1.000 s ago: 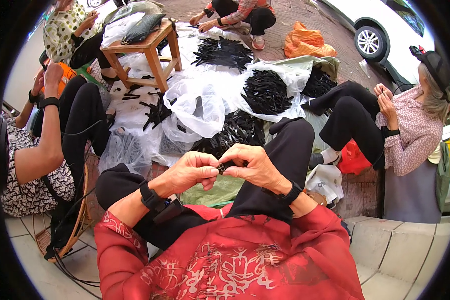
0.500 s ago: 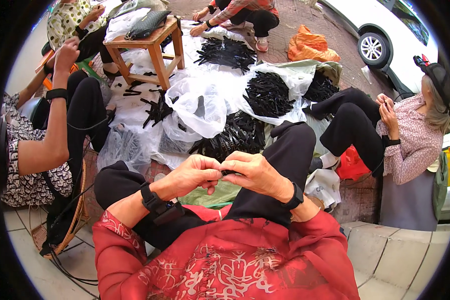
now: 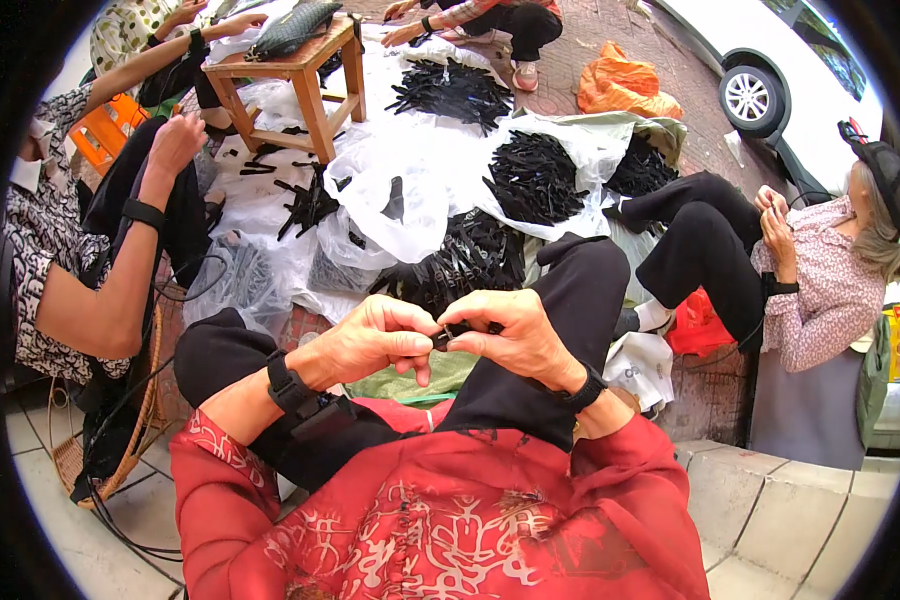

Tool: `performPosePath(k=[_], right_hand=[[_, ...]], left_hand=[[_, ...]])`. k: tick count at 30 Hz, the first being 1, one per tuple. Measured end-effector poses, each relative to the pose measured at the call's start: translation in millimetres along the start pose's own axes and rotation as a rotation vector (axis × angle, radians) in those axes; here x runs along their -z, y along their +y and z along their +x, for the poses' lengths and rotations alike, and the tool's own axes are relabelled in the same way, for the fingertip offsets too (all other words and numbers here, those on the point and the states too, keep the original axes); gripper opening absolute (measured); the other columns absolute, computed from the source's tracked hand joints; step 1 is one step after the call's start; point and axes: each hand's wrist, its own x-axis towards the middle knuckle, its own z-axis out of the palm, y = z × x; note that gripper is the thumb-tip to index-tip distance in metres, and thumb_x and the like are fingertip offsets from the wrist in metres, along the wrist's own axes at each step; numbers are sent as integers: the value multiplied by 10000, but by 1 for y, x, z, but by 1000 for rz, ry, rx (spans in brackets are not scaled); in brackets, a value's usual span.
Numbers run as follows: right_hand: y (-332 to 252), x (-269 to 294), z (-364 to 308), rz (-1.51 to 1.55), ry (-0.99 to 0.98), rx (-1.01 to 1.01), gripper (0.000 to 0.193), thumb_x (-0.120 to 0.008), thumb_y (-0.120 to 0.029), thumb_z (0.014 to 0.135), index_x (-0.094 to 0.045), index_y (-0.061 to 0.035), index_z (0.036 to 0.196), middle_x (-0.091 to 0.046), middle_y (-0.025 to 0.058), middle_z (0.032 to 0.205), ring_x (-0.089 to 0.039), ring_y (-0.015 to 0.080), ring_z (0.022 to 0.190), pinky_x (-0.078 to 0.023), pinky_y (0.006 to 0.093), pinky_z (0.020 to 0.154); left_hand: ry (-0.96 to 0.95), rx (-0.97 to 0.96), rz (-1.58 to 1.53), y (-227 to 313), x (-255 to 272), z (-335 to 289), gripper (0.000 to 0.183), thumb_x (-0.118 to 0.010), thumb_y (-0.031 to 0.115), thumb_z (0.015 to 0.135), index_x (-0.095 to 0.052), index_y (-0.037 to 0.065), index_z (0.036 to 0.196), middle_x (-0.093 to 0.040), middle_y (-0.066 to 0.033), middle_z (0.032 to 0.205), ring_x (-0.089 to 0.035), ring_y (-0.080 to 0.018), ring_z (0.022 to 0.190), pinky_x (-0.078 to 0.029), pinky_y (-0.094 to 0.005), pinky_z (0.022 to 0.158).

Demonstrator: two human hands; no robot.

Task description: Manually assemble and sort plastic and fabric shoe strap components with several other workers.

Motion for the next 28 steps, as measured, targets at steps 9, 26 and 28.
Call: performPosePath(k=[9, 26, 28], right_hand=[[4, -3, -6, 267, 32, -97, 205, -644, -34, 696, -586, -9, 891, -495, -30, 633, -375, 32, 528, -316, 176, 472], [1, -5, -3, 356, 43, -165, 197, -621, -140, 752, -583, -20, 904, -525, -29, 714, -416, 20, 560, -327, 158, 488], [-1, -6, -3, 412, 39, -184, 205, -615, -165, 759, -584, -23, 903, -538, -23, 728, -430, 20, 570, -342, 156, 496]], left_hand=[[-43, -11, -81, 0, -3, 0, 159, -551, 59, 784, -580, -23, 918, -572, -51, 747, -492, -96, 528, -487, -274, 581], [-83, -27, -23, 5, -2, -6, 243, -591, 102, 761, -563, -37, 958, -557, -59, 789, -539, -133, 607, -459, -258, 600], [-100, -23, -35, 5, -2, -6, 246, -594, 101, 759, -565, -38, 959, -556, -61, 805, -550, -143, 623, -456, -254, 596]])
